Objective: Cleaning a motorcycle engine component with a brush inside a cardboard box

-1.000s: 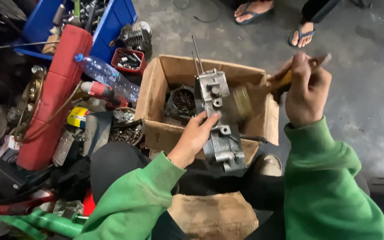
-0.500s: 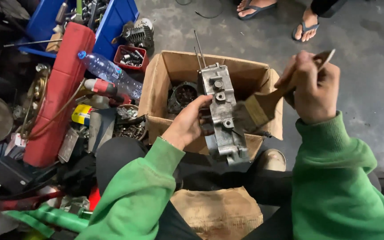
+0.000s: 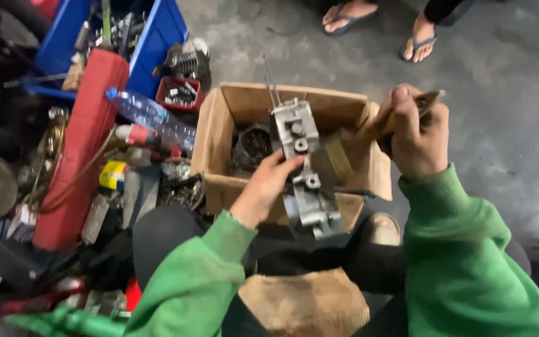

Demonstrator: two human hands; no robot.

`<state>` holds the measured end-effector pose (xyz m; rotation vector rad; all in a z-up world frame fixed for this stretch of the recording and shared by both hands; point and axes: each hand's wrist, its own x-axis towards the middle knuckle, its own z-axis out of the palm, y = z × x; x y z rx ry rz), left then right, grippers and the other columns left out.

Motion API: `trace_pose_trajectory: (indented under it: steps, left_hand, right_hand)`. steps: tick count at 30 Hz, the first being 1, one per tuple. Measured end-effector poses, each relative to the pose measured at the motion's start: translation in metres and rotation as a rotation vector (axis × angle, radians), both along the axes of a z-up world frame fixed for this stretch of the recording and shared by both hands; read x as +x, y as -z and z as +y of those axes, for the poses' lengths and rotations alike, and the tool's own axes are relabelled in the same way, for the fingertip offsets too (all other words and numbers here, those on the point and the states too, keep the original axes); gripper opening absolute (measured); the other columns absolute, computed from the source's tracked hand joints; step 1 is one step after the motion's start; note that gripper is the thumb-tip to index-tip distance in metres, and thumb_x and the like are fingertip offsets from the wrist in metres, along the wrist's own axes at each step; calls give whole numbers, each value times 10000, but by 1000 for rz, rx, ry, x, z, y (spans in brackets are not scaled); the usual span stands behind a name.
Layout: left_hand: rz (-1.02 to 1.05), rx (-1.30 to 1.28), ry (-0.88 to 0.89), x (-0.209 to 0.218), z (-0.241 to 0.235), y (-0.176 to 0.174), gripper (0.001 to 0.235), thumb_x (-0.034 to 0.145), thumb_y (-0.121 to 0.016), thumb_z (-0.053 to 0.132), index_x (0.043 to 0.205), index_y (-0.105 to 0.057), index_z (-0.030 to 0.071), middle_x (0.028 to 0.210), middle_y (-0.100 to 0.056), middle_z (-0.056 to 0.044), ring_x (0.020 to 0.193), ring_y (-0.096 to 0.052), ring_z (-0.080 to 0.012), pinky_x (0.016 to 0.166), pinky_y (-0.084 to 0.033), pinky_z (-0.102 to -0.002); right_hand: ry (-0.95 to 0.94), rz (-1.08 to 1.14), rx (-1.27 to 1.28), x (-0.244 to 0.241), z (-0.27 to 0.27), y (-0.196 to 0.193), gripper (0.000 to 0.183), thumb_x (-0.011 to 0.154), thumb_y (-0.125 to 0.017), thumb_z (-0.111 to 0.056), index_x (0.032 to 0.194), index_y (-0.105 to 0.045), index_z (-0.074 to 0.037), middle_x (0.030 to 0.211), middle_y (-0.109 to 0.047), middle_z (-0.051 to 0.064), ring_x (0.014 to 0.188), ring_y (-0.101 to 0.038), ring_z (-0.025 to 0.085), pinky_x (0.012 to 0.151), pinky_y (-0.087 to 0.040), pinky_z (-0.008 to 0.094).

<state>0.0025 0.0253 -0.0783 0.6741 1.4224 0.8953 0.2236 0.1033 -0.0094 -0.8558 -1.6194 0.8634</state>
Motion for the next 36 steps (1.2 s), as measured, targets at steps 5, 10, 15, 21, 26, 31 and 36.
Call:
trace_pose_trajectory:
  steps: [5,10,15,21,26,31,36]
  left_hand:
    - [-28,-11,-29,2,-9,-14,808,916,-695,312,1573,-355,-12,1596,-386,-290,1495,-351,-432,1144,-387,-567]
    - [27,-63,61,8,-17,-48,994,921,-693,422,1637,-158,-11,1675,-161,-306,1561,-131,-441,1230,-236,-573]
    - [38,-117,19,6,-17,-45,990,888,-716,426,1626,-207,8,1662,-225,-297,1550,-232,-426,1195,-337,-569]
    - [11,-34,37,20,-8,-61,951,920,-681,377,1618,-180,-31,1644,-204,-347,1534,-231,-469,1186,-329,-617]
    - [22,-54,83,13,-3,-55,713,917,-659,401,1518,-444,85,1528,-487,-139,1413,-446,-274,1152,-388,-423]
    - [87,-71,149,16,-2,-24,804,889,-690,497,1530,-476,61,1531,-516,-211,1456,-448,-358,1166,-416,-503]
    - [253,9,122,17,2,-5,541,897,-706,492,1219,-736,59,1170,-741,-219,1157,-697,-339,937,-564,-486]
  right_hand:
    - [82,86,11,-14,-6,-8,418,1162,-527,-227,874,-665,43,675,-608,164,561,-589,193,502,-544,331]
    - [-2,89,13,-2,5,-1,563,1211,-461,-238,735,-581,38,580,-509,163,455,-497,199,428,-476,311]
    - [68,86,24,0,4,-4,414,1169,-478,-240,939,-669,47,833,-699,190,700,-698,200,619,-630,351]
    - [-75,98,43,-18,6,-10,236,1105,-598,-94,1145,-647,133,1090,-702,265,919,-729,293,783,-646,421]
    - [-163,62,-7,-35,47,-13,210,1073,-600,-121,1051,-654,81,1088,-718,224,960,-709,266,738,-612,365]
    - [-188,17,-47,-42,56,12,232,1113,-556,-135,1152,-698,44,1060,-725,178,1009,-683,227,935,-577,398]
    - [-319,-27,43,-47,48,-2,263,1134,-474,-149,1156,-634,59,1083,-724,235,1062,-723,325,1005,-557,500]
